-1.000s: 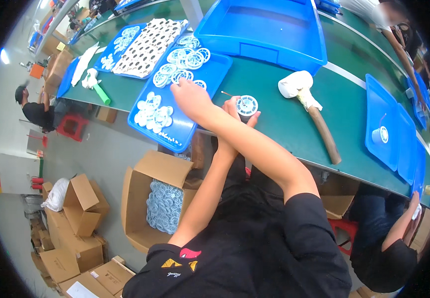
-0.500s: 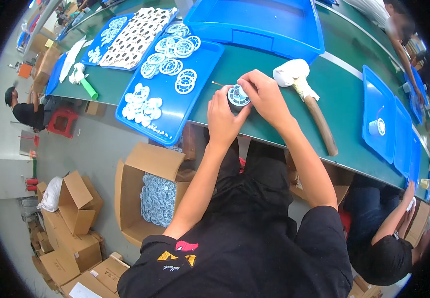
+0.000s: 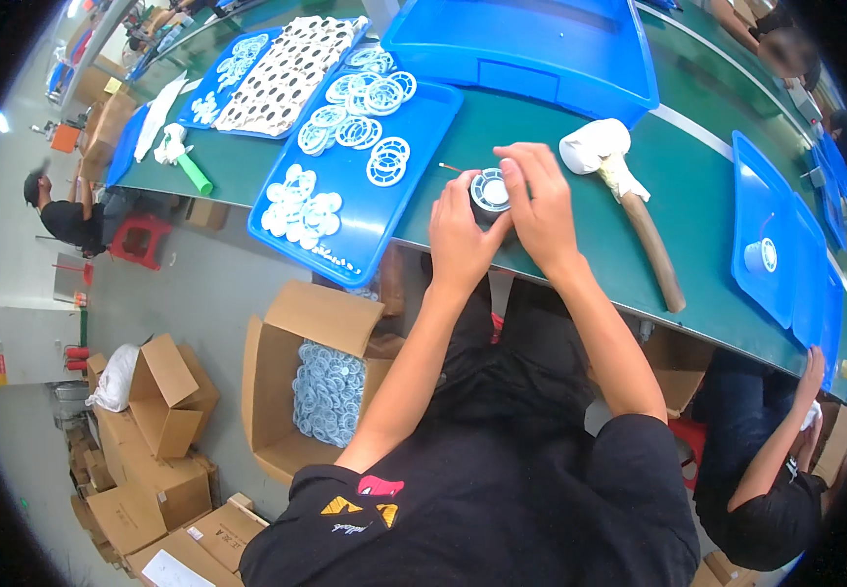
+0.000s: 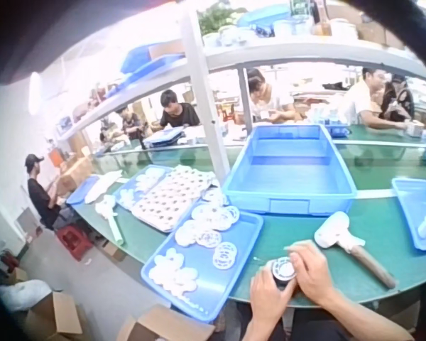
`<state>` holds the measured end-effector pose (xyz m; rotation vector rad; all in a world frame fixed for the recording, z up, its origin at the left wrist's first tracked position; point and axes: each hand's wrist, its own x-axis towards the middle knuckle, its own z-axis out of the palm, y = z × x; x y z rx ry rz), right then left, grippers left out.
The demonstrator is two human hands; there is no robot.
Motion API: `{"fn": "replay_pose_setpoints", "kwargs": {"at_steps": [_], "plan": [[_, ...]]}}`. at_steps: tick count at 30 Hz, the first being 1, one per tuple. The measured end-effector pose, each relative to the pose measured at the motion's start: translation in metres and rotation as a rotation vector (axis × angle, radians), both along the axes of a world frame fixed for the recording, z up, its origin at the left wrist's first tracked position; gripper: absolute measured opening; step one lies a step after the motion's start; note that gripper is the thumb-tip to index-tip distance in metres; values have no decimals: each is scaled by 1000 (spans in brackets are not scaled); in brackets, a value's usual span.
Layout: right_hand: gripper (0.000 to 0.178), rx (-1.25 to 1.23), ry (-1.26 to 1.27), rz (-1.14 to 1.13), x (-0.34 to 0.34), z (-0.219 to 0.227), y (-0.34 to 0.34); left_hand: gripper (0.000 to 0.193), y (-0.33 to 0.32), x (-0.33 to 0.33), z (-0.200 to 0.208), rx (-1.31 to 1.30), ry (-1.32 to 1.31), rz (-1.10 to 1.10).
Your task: Assembling circular electronic components using hands and a rubber mallet on a production line.
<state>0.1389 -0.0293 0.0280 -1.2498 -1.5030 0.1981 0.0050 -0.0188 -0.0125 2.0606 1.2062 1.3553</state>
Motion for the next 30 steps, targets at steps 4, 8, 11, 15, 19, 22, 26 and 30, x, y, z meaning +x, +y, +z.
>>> {"fn": "replay_pose_setpoints", "kwargs": {"at_steps": [4,8,11,15,19,22,26,30], "plan": [[15,123,-183,72,-37,37,28,63,2,-2,-8,33,108,14],[20,-101,-662,134,-99,11,72,63,-3,6,-5,119,-95,-48],[22,-198,-803,85,-125,-17,90,70,0,7,-7,-66,-26,-5],[24,-246,-849,129,-128,-9,90,71,-2,7,-4,-70,-35,15],[23,-67,-588,200,-113,9,80,71,-4,6,-1,-152,-43,-32],[21,127,-180,223,-82,33,52,66,-6,2,-1,-134,-138,-103],[22,169,-56,55,-33,43,3,55,6,-3,-15,66,121,27],[24,-13,-41,72,13,24,-25,60,-3,1,3,9,41,-4]]}}
